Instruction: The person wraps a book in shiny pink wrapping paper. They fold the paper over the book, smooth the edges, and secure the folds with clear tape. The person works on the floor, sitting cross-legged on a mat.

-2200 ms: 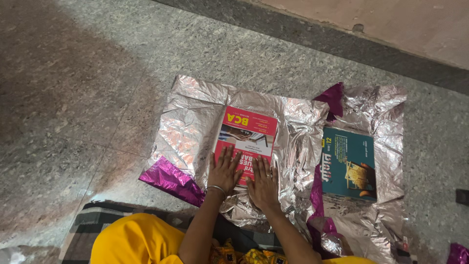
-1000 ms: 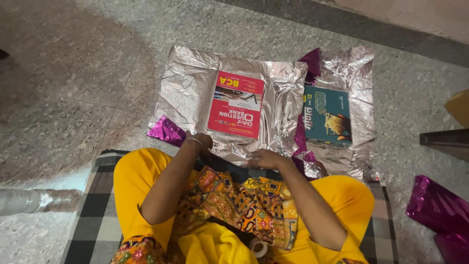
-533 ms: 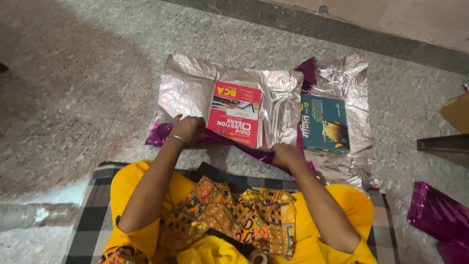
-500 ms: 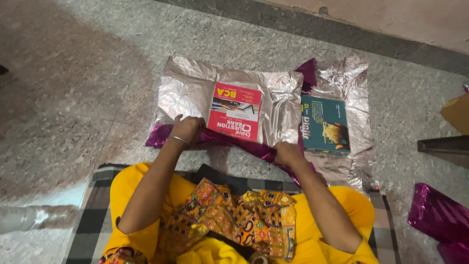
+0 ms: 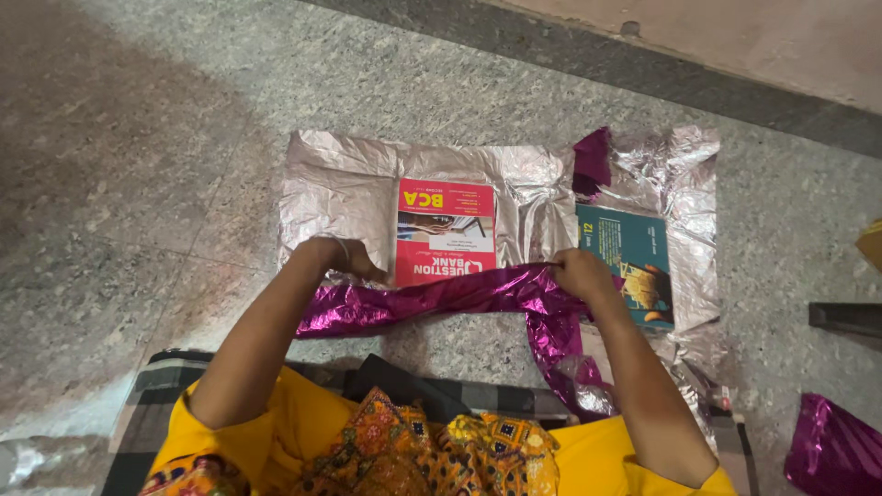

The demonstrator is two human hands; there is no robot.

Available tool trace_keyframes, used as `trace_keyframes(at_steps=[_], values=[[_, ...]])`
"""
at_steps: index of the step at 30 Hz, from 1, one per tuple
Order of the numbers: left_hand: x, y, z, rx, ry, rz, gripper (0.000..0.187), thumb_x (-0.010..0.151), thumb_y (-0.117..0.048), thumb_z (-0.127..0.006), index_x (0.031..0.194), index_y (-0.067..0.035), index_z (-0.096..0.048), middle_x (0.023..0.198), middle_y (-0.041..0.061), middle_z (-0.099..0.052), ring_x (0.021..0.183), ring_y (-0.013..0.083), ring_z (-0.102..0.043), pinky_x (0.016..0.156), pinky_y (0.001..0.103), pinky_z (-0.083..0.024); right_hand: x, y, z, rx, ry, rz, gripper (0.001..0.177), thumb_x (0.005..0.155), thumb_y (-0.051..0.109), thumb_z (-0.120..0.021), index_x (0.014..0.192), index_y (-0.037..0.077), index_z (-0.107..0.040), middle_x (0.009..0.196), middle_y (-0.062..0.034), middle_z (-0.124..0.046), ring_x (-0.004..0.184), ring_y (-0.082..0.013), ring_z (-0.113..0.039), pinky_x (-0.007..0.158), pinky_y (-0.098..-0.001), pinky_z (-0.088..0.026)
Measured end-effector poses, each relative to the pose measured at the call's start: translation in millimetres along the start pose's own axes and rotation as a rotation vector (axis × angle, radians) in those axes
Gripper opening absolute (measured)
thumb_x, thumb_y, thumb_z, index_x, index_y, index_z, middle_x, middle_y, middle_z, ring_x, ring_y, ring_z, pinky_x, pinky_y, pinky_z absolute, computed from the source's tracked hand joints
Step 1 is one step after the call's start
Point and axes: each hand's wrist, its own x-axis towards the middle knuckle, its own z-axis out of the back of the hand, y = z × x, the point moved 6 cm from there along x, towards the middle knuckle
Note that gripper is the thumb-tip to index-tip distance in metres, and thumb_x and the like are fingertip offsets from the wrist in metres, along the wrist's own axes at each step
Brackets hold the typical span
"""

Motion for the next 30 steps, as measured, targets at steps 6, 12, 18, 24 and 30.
trace_keyframes(at_steps=[6, 12, 18, 24, 30], values=[[-7, -9, -40, -0.080, 0.133, -0.332, 0.087, 0.063, -0.073, -0.075, 0.121, -0.009, -0.076, 0.125, 0.014, -0.075, 0.123, 0.0319, -0.066, 0.108, 0.042, -0.045, 10, -5, -7, -0.041, -0.031, 0.012, 0.020, 0.087, 0.031, -0.070, 0.096, 0.016, -0.079, 0.095, -0.0170, -0.075, 0.093, -0.0405, -0.071, 0.086, -0.0519, -0.055], [7, 30, 7, -0.008, -0.004, -0.460, 0.048, 0.070, -0.038, -0.081, 0.109, -0.011, -0.085, 0.106, 0.010, -0.086, 0.099, 0.0229, -0.079, 0.094, 0.041, -0.059, 22, -3, -13, -0.129, 0.017, -0.049, 0.025, 0.091, 0.039, -0.070, 0.100, 0.017, -0.078, 0.092, -0.0122, -0.077, 0.097, -0.0334, -0.071, 0.099, -0.0563, -0.047], [11, 67, 62, 0.025, -0.797, 0.051, 0.020, 0.089, -0.025, -0.074, 0.107, -0.018, -0.079, 0.106, 0.009, -0.077, 0.100, 0.0267, -0.072, 0.102, 0.051, -0.047, 16, 25, -9, -0.377, -0.088, -0.013, 0.021, 0.093, 0.028, -0.068, 0.108, 0.019, -0.078, 0.114, -0.0073, -0.076, 0.121, -0.0255, -0.065, 0.120, -0.0599, -0.029], [-5, 49, 37, 0.104, -1.528, 0.110, 0.034, 0.092, -0.017, -0.062, 0.125, -0.009, -0.067, 0.123, 0.016, -0.069, 0.119, 0.0331, -0.064, 0.111, 0.061, -0.033, -6, 105, 2, -0.332, -0.519, 0.145, 0.062, 0.083, 0.030, -0.067, 0.139, 0.006, -0.055, 0.150, -0.0166, -0.048, 0.140, -0.0360, -0.041, 0.113, -0.0642, -0.019], [30, -50, -18, 0.286, -1.417, -0.513, 0.041, 0.096, -0.020, -0.054, 0.132, 0.000, -0.059, 0.139, 0.025, -0.058, 0.135, 0.0388, -0.049, 0.123, 0.057, -0.031, -52, 191, -75, 0.041, -0.260, 0.451, 0.070, 0.093, 0.030, -0.061, 0.152, 0.000, -0.040, 0.161, -0.0199, -0.037, 0.153, -0.0330, -0.028, 0.126, -0.0548, -0.020]])
